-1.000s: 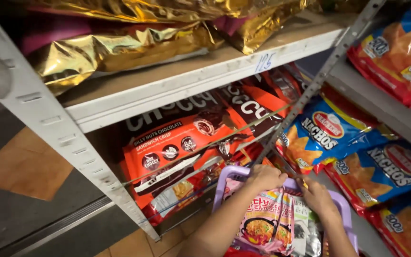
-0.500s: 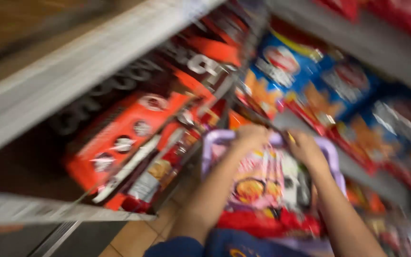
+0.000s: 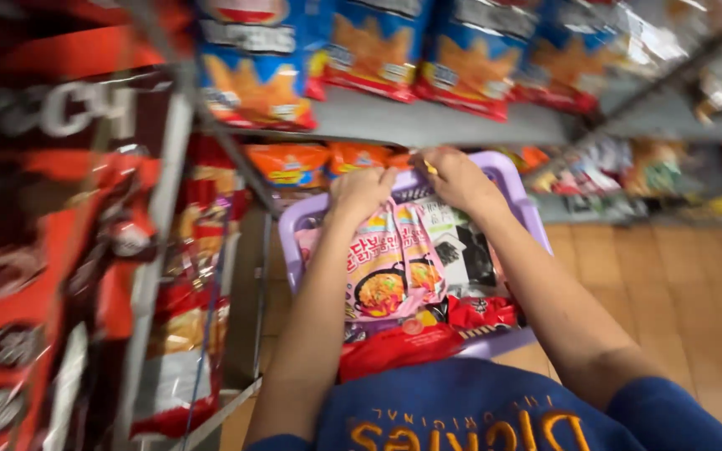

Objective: Picking up various snack bags, candy, and instant noodles from store shelves and placing them into a purple shopping basket.

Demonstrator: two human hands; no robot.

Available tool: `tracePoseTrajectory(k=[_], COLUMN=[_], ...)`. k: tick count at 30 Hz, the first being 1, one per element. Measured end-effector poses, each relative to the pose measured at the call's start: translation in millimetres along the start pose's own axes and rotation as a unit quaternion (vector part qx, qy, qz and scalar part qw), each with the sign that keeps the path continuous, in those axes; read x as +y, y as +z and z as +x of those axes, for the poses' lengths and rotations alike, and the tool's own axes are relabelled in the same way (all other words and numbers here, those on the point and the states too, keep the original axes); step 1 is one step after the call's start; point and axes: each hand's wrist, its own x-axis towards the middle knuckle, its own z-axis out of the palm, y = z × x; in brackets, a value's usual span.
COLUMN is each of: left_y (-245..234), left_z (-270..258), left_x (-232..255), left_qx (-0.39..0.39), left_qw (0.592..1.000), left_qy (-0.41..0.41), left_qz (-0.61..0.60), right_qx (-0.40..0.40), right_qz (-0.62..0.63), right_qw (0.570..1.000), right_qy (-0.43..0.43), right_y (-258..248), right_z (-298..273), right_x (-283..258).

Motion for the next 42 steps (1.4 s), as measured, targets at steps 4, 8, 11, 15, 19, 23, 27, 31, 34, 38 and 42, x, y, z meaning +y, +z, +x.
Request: tracePoseTrajectory(k=[4,8,11,15,19,23,27,31,34,38,42], left_y=[19,43,65,48,54,60,30,-19,29,115,108], left_z=[8,20,30,27,36,35,24,-41,-68,-124,-116], left_x=[51,75,80,101,95,51,21,-8,-75,-105,-65], left_qx=[-0.016,-0.074,-0.101,-0.146,-0.098,-0.090,0.135,0.282,0.178,-0.018,-0.031], left_qw=[0.998,0.994,0.992,0.989,0.994,0.996,0.987,0.955,0.968,0.772,0.749], left_qy=[0.056,0.077,0.069,0.030,0.043,0.004,0.088,0.093,-0.041,-0.213,-0.185], left_qz=[0.018,0.015,0.018,-0.018,0.030,-0.009,0.006,0.024,-0.172,-0.599,-0.635], right_qx=[0.074,0.194,0.225,0.045,0.035,0.014,-0.013,0.005,-0.006,-0.018,0.029], right_qz=[0.016,-0.026,-0.058,0.129,0.320,0.412,0.372,0.349,0.307,0.313,0.299], right_qw=[0.995,0.969,0.931,0.889,0.824,0.808,0.834,0.864,0.876,0.863,0.842], right_qy=[0.060,0.153,0.283,0.438,0.467,0.421,0.406,0.364,0.373,0.397,0.447], right_y=[-46,-94,-107,-72,-26,-11,-15,-25,-20,-20,-10], right_z=[-58,-143,-214,-316,-332,-323,-291,-284,-291,-307,-329], right_x=[16,20,32,89,146,161,154,142,143,151,154])
